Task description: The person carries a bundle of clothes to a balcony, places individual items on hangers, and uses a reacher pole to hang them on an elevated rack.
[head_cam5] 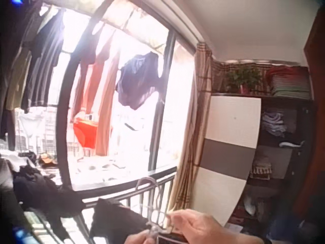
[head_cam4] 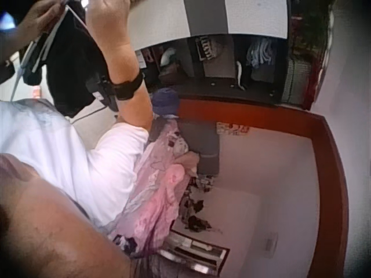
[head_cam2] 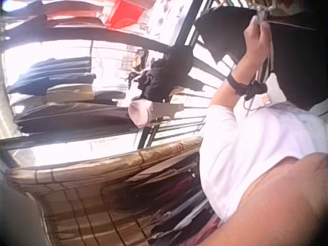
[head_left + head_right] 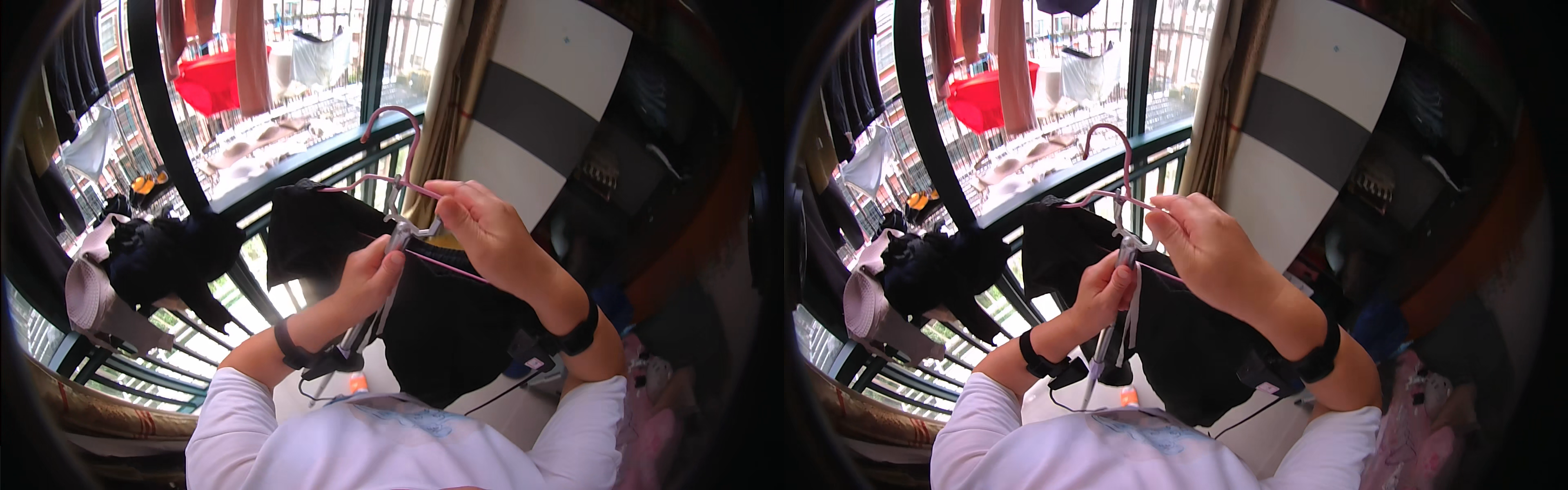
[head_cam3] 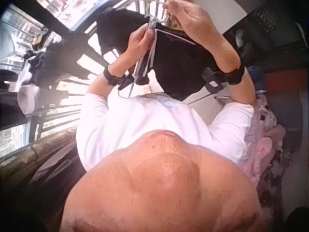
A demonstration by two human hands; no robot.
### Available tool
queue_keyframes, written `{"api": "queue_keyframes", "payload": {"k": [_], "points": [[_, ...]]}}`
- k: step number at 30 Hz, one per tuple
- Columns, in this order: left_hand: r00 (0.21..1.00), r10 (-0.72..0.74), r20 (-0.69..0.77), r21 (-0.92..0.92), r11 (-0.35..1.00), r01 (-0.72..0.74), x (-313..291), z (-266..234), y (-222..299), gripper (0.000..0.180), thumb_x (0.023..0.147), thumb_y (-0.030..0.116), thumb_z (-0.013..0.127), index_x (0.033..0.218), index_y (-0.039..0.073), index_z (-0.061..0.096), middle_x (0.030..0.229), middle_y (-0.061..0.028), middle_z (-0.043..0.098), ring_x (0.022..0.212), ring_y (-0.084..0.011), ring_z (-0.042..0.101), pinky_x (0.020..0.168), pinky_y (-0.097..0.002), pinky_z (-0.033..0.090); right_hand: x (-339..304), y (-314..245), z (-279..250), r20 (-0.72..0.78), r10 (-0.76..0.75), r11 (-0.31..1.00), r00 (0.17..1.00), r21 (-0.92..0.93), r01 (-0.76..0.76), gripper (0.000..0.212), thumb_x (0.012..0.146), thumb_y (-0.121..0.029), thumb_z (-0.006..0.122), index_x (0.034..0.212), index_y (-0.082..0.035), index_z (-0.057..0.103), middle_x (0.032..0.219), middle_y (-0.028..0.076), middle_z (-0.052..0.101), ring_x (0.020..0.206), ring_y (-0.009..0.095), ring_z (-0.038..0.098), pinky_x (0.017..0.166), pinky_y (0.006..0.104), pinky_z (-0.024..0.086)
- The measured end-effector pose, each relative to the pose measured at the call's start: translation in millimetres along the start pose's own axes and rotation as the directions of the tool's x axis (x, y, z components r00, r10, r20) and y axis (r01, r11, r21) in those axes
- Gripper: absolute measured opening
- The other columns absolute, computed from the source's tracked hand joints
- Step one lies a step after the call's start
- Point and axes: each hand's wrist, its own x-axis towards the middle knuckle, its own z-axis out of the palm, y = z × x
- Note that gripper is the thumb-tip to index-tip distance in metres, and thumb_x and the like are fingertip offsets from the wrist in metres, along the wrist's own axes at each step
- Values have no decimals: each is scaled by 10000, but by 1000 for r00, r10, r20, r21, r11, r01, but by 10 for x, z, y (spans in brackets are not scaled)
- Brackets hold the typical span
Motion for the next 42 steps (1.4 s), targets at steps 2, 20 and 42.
{"api": "queue_keyframes", "payload": {"k": [2, 20, 42], "points": [[998, 65, -23, -30, 997, -66, 840, 306, 234, 374, 913, 427, 448, 810, 69, 482, 585, 31, 456, 508, -45, 442, 455, -203, 346, 377, 35, -641, -81, -268, 926, 960, -297, 233, 408, 881, -314, 530, 1101, 29, 526, 957, 166, 524, 848, 282, 533, 767, 353, 428], [940, 339, -47, 29, 941, -338, 3208, 297, 1397, 475, 909, 506, 386, 744, 67, 456, 513, -11, 399, 383, -102, 390, 378, -228, 343, 189, 2368, 1308, 206, 44, 828, 978, 540, -151, 638, 788, -303, 692, 1211, 14, 337, 1227, 139, 404, 1145, 221, 431, 975, 353, 345], [968, -225, -109, 227, 943, 244, 2892, 554, -1082, 697, 901, 531, 342, 1376, 37, 221, 1321, -154, 384, 1268, -245, 316, 1057, -352, 228, 2441, 2361, -1307, 107, 60, 519, 992, 846, -122, 327, 808, -298, 667, 694, -127, 413, 463, -58, 357, 348, 39, 339, 331, 200, 263]]}}
